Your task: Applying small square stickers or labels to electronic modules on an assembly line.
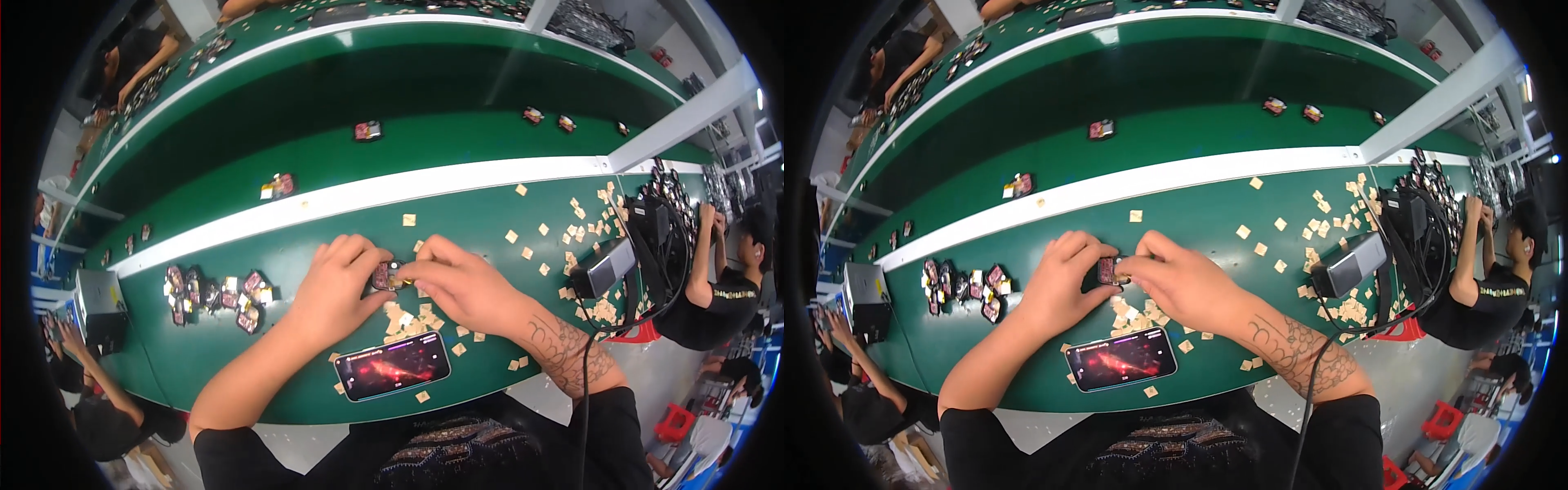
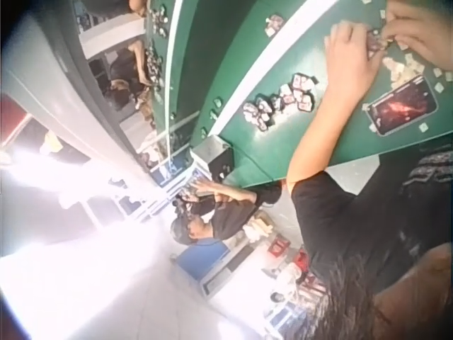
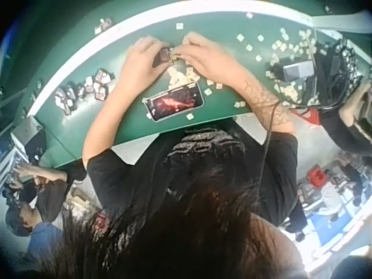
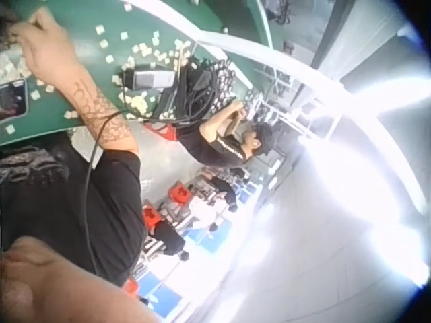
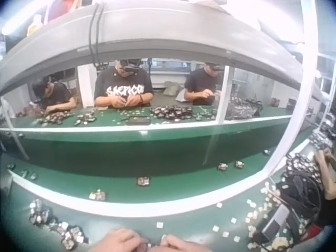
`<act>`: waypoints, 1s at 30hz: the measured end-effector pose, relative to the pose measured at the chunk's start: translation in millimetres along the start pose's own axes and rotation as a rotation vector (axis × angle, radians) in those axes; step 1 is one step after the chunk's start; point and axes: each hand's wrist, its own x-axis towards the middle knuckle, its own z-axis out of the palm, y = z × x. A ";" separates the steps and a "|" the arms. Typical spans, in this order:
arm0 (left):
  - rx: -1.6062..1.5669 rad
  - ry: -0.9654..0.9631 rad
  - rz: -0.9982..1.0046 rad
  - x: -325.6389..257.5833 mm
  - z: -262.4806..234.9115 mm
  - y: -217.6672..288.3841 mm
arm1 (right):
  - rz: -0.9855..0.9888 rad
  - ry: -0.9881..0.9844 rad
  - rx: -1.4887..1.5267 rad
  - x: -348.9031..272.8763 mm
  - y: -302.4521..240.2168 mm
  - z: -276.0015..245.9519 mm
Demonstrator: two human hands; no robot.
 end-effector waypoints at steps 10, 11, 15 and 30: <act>-0.074 0.073 -0.053 -34.2 8.9 -2.0 | -0.091 -0.135 -0.409 14.7 -23.3 4.0; -0.068 0.083 -0.041 -35.7 9.4 -2.0 | -0.102 -0.155 -0.459 14.9 -27.0 6.7; -0.076 0.083 -0.014 -35.5 10.5 -3.8 | -0.132 -0.248 -0.687 20.9 -46.9 10.6; -0.203 0.081 0.043 -39.2 5.7 -5.7 | 0.173 0.076 -0.079 1.7 -21.7 13.2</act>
